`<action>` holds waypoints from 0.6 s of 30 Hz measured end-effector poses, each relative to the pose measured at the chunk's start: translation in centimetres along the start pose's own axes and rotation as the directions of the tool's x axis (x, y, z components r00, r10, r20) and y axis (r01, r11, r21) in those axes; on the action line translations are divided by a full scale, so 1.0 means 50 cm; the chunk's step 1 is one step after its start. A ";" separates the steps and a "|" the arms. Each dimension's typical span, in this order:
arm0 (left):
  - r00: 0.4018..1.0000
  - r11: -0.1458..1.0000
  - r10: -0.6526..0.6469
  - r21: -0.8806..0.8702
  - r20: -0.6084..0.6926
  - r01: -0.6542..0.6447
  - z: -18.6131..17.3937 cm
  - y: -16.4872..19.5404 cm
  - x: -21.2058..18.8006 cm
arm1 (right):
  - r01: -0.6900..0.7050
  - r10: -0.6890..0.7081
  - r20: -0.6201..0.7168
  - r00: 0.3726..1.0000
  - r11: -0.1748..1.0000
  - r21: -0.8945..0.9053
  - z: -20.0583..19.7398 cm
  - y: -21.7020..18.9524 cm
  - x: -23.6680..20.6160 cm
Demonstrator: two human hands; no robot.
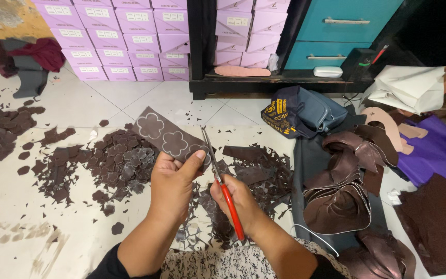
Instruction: The person sits on the floor and uses red-handled scissors to cut flower-shaped pieces from a strip of brown fabric. They hold the fabric with the left hand and cut along the outlines with the right hand, dropping the cut pieces onto the floor.
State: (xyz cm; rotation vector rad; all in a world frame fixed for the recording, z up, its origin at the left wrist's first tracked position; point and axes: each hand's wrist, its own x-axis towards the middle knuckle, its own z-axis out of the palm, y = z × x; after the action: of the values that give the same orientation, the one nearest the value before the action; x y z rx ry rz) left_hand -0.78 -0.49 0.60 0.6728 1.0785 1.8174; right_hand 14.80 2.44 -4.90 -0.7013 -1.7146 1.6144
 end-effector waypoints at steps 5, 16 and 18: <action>0.997 0.997 0.072 -0.024 0.030 -0.071 -0.005 -0.001 0.008 | -0.170 0.169 0.026 0.985 0.983 0.065 -0.009 -0.013 0.001; 0.987 0.989 0.145 -0.013 0.071 -0.145 -0.013 -0.005 0.016 | -0.206 0.205 0.042 0.978 0.978 0.028 -0.006 -0.020 0.002; 0.984 0.987 0.163 -0.009 0.077 -0.163 -0.013 -0.004 0.017 | -0.201 0.201 0.038 0.979 0.980 -0.009 -0.006 -0.019 0.002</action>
State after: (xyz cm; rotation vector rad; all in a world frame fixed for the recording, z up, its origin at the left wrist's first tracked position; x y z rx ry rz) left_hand -1.60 0.05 0.12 0.8441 0.9946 1.9143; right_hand 15.05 2.63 -3.92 -0.8752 -1.7213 1.7705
